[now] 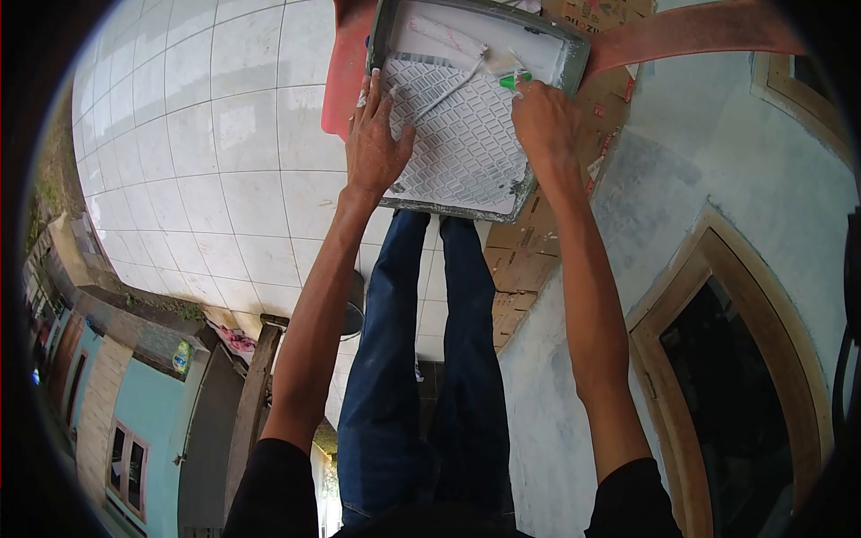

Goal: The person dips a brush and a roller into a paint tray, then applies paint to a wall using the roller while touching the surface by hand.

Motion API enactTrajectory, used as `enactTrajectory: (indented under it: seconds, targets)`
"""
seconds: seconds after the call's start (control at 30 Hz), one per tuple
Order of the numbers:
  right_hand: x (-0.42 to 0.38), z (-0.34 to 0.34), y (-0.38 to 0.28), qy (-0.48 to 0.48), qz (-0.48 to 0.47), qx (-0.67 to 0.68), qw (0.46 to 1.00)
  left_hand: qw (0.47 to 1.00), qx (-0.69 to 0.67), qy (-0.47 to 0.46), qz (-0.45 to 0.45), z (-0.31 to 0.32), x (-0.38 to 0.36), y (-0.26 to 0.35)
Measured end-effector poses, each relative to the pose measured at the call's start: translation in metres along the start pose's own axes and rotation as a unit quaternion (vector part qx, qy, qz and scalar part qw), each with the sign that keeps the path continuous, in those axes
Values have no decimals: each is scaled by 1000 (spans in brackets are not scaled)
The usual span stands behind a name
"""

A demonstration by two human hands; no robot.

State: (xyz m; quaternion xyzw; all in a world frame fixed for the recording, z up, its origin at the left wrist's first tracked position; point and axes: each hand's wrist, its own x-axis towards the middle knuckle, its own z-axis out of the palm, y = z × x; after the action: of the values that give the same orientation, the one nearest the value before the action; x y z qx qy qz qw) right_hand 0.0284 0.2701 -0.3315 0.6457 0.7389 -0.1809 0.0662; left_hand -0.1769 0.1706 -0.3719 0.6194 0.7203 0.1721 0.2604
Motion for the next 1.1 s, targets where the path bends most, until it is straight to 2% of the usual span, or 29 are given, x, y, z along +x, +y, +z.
enactTrajectory:
  seconds: [0.1,0.3,0.57,0.87,1.03,1.1]
  targets:
    - [7,-25,6,-45,47,1,998,1000,-3,-1,1,0,0,-2]
    - [5,-28,12,-34,103,17,994,1000,1,4,-2,0,0,1]
    - [3,4,20,-55,118,34,991,1000,4,6,-4,1,0,1]
    - [18,-42,16,-36,96,56,993,1000,3,-3,-16,3,-2,-3]
    - [13,-19,12,-29,96,61,993,1000,9,7,-3,5,0,-4]
    - [14,-6,14,-94,110,67,987,1000,7,7,-5,4,0,-3]
